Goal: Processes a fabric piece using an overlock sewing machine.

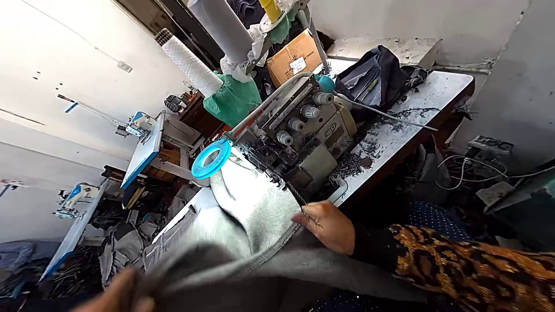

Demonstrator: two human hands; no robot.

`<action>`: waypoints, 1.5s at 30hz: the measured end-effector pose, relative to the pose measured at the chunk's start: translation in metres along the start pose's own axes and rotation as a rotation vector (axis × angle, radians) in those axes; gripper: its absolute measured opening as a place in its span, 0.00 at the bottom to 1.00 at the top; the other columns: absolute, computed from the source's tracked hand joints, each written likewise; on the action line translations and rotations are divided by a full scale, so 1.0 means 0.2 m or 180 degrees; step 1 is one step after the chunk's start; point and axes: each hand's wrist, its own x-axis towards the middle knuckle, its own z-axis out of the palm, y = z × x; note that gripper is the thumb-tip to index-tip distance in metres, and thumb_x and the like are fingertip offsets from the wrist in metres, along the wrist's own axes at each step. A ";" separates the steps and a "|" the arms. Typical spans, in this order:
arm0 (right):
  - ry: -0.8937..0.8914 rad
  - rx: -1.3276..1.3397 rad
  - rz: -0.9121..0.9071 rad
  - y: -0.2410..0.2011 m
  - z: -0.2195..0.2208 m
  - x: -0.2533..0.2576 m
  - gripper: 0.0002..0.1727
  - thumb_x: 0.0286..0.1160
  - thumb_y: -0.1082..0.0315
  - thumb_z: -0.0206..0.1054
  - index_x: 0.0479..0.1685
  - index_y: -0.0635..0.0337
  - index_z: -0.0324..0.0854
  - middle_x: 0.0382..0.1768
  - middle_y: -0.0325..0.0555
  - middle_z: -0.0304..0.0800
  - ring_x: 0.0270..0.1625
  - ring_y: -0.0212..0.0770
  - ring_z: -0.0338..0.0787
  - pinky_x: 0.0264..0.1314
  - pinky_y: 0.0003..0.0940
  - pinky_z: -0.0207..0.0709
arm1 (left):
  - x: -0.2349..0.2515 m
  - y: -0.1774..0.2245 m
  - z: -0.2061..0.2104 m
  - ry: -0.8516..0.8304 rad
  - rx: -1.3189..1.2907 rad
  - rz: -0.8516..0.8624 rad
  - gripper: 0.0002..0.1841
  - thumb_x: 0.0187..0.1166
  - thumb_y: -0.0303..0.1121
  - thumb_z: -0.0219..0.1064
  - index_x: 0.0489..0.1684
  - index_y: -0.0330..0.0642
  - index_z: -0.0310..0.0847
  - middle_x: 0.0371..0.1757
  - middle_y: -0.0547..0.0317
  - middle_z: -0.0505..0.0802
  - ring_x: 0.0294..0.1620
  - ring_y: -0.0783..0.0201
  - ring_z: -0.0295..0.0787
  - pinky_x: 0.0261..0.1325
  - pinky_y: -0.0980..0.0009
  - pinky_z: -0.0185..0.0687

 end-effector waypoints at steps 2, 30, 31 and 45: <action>-0.0150 0.0110 0.0549 -0.05 -0.02 0.06 0.29 0.91 0.55 0.55 0.26 0.72 0.80 0.22 0.53 0.79 0.30 0.47 0.81 0.38 0.45 0.74 | 0.33 0.06 -0.09 0.0762 0.0592 0.0148 0.17 0.71 0.27 0.66 0.53 0.19 0.78 0.35 0.21 0.87 0.35 0.21 0.86 0.35 0.25 0.75; -0.0719 0.1223 0.1163 0.05 0.00 -0.14 0.18 0.83 0.70 0.62 0.63 0.76 0.78 0.43 0.62 0.90 0.47 0.51 0.90 0.57 0.50 0.80 | 0.28 1.00 0.85 0.2094 -0.1257 -0.0118 0.18 0.71 0.22 0.58 0.54 0.29 0.91 0.30 0.49 0.88 0.30 0.62 0.83 0.37 0.72 0.80; -0.0702 0.1017 0.0786 0.05 0.01 -0.17 0.13 0.82 0.72 0.60 0.48 0.77 0.83 0.37 0.63 0.89 0.42 0.54 0.90 0.50 0.52 0.80 | 0.28 1.01 0.85 0.2121 -0.1234 -0.0101 0.18 0.70 0.23 0.59 0.53 0.28 0.91 0.30 0.49 0.88 0.29 0.62 0.83 0.36 0.72 0.81; 0.0275 0.0839 0.0148 0.05 -0.07 -0.19 0.11 0.78 0.75 0.59 0.44 0.71 0.87 0.34 0.53 0.92 0.37 0.35 0.91 0.44 0.29 0.82 | 0.45 1.24 0.69 0.1602 -0.0045 -0.0303 0.18 0.67 0.22 0.65 0.54 0.31 0.92 0.32 0.46 0.94 0.22 0.54 0.91 0.21 0.61 0.83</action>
